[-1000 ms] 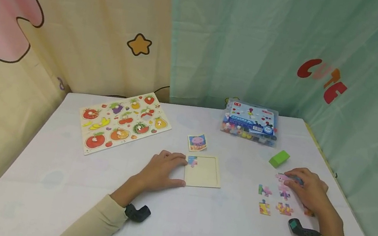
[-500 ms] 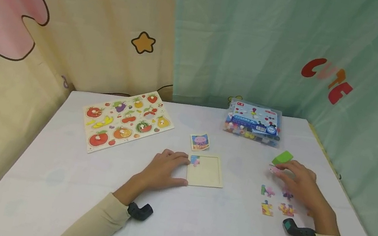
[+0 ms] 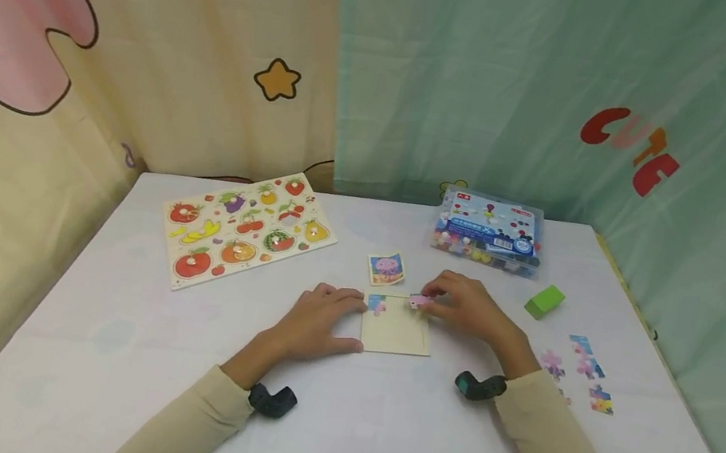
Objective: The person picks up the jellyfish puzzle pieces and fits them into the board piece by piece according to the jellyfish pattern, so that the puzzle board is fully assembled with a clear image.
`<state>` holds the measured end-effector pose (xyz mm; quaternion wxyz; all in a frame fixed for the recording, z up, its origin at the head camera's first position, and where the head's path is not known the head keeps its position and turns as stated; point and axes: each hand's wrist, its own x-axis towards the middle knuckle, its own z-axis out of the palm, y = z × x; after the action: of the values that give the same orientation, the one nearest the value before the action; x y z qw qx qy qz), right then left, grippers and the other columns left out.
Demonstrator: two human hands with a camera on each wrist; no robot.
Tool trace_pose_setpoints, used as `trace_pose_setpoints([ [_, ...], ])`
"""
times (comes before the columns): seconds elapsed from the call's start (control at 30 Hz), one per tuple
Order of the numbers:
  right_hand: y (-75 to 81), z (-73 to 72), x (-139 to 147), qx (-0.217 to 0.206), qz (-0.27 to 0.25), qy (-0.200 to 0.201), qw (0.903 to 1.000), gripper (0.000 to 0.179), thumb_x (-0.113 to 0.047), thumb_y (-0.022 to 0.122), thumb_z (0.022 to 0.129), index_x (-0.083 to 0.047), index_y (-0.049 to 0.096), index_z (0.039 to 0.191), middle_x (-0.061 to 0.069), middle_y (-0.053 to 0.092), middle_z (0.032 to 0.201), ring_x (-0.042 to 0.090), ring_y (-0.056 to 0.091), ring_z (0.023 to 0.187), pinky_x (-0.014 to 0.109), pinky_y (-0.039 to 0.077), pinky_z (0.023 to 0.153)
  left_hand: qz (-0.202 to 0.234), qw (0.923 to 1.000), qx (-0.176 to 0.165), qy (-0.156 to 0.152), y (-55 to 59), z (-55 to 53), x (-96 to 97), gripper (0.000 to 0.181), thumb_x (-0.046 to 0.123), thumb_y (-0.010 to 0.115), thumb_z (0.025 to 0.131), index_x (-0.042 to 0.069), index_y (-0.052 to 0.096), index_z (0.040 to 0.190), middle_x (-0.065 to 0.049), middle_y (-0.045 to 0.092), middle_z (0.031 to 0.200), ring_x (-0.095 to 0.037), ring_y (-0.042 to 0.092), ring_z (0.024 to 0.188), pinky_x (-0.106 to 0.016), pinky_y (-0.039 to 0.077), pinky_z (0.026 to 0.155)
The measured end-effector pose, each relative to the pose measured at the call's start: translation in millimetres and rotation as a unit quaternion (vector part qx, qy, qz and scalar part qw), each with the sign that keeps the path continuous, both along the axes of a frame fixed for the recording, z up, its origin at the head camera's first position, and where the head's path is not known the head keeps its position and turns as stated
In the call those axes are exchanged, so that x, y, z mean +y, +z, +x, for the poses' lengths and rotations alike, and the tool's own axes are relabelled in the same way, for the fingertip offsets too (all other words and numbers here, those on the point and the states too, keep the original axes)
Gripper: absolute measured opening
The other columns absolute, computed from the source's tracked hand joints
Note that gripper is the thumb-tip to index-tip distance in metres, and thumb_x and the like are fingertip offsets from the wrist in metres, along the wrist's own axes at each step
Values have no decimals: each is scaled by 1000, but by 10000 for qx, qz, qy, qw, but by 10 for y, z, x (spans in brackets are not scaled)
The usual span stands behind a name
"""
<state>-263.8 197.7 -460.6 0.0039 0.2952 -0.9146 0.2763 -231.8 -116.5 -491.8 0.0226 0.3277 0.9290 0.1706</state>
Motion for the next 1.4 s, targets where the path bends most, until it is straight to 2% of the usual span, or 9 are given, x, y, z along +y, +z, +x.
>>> trace_pose_setpoints([
  [0.13, -63, -45, -242, 7, 71, 267, 9996, 20, -23, 78, 91, -9, 74, 106, -3, 66, 100, 18, 61, 96, 40, 49, 87, 2, 10000, 32, -1, -1, -1, 3, 67, 64, 65, 90, 25, 56, 143, 5, 43, 155, -23, 42, 128, -44, 38, 97],
  [0.3, -175, -29, -360, 361, 208, 260, 9988, 20, -27, 79, 89, -14, 75, 103, -5, 66, 98, 18, 55, 91, 41, 45, 81, 38, 10000, -1, -6, 11, 13, 5, 66, 63, 65, 90, 24, 56, 143, 5, 43, 155, -23, 41, 128, -45, 38, 98],
  [0.43, -241, -22, -389, 527, 92, 211, 9983, 21, -29, 80, 89, -14, 74, 103, -4, 65, 99, 19, 53, 90, 43, 41, 80, 40, 10000, 6, 41, 22, 29, -6, 66, 63, 66, 89, 24, 57, 142, 5, 44, 154, -24, 42, 128, -46, 38, 98],
  [0.8, -246, -7, -387, 315, -114, -62, 9994, 24, -25, 80, 89, -12, 72, 107, -4, 63, 97, 19, 51, 92, 43, 39, 83, 5, 10000, -9, -10, 23, 15, -3, 66, 63, 65, 90, 25, 57, 143, 5, 44, 154, -23, 42, 128, -45, 38, 97],
  [1.13, -300, -32, -381, 499, -286, 139, 9983, 24, -22, 82, 87, -11, 74, 107, -4, 63, 97, 18, 51, 89, 41, 39, 80, 56, 10000, -45, 30, 29, 29, -9, 65, 61, 67, 90, 24, 57, 142, 4, 45, 153, -25, 43, 127, -47, 38, 96],
  [1.27, -324, -32, -365, 568, -324, 204, 9976, 28, -20, 80, 88, -11, 74, 113, -4, 63, 95, 18, 51, 89, 42, 38, 80, 32, 10000, -34, 30, 18, 30, -8, 66, 63, 66, 89, 25, 57, 142, 5, 44, 154, -24, 43, 127, -45, 38, 97],
  [1.4, -322, -35, -349, 637, -380, 251, 9969, 24, -16, 78, 90, -15, 76, 113, -5, 63, 95, 17, 51, 88, 41, 37, 78, 17, 10000, 13, 10, 17, 18, -5, 66, 64, 65, 90, 25, 57, 142, 5, 44, 154, -23, 42, 127, -45, 38, 97],
])
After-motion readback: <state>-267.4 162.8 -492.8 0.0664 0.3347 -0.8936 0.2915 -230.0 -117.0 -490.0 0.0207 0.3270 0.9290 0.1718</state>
